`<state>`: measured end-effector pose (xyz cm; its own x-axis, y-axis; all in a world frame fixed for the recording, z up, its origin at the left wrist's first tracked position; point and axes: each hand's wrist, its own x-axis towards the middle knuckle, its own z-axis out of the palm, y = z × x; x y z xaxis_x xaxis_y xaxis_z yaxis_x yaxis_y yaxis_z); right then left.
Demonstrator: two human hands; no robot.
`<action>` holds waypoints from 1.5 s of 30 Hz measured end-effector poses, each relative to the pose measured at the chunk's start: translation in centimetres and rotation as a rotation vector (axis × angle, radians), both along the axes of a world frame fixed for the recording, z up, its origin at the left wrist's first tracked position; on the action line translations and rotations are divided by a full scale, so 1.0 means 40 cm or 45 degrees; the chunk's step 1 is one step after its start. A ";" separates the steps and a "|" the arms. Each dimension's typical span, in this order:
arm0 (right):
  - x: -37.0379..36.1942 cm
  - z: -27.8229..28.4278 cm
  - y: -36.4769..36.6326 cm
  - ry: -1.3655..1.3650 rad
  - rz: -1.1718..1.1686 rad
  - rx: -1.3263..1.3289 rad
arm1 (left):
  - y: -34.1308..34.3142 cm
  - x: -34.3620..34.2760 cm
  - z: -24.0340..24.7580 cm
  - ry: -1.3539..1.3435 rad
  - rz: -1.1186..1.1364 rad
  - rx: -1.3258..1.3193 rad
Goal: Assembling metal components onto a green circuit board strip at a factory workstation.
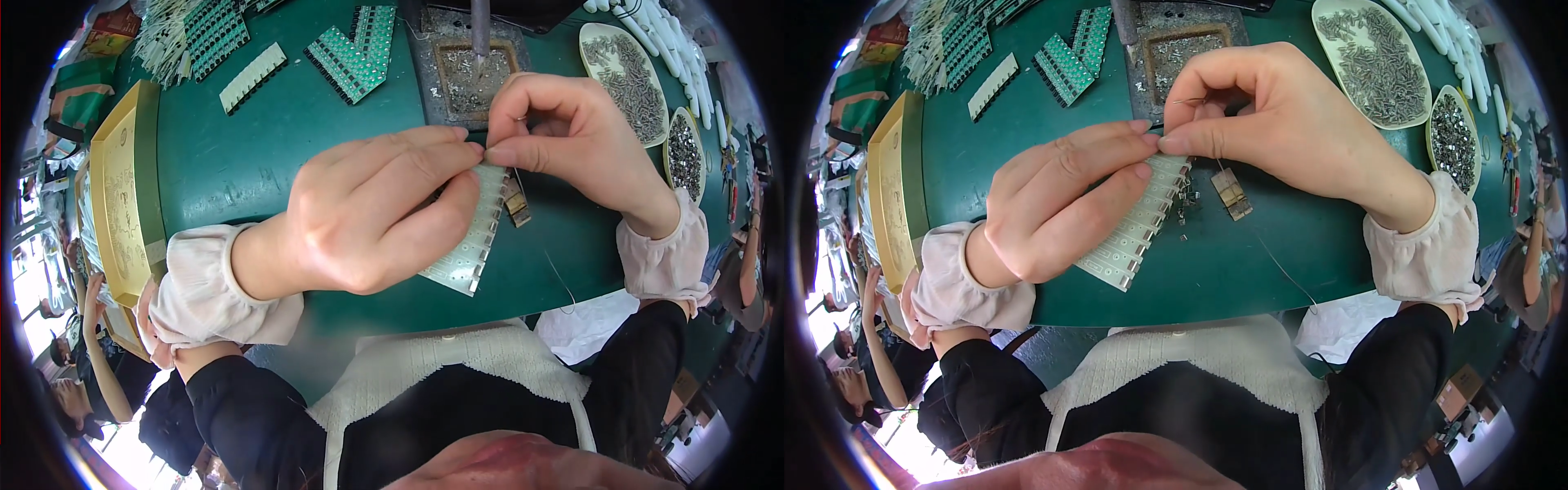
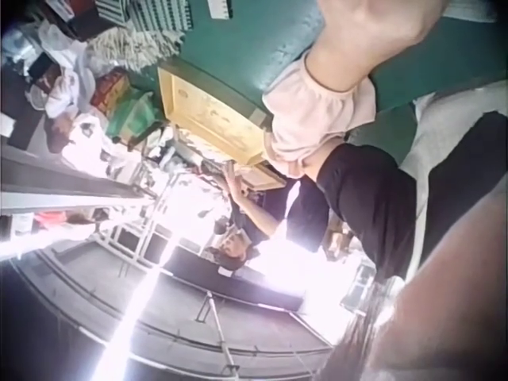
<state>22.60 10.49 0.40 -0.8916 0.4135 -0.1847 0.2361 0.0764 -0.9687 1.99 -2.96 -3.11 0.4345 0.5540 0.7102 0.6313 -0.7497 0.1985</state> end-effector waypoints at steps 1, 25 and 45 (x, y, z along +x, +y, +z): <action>0.003 -0.002 -0.003 0.017 0.006 0.010 | -0.004 0.001 0.004 0.000 -0.001 0.002; 0.031 0.064 0.054 -0.292 0.038 -0.533 | -0.025 0.020 0.095 -0.721 0.161 -1.492; -0.004 0.045 -0.010 -0.065 -0.279 0.738 | 0.074 -0.058 0.063 -1.614 0.094 -1.633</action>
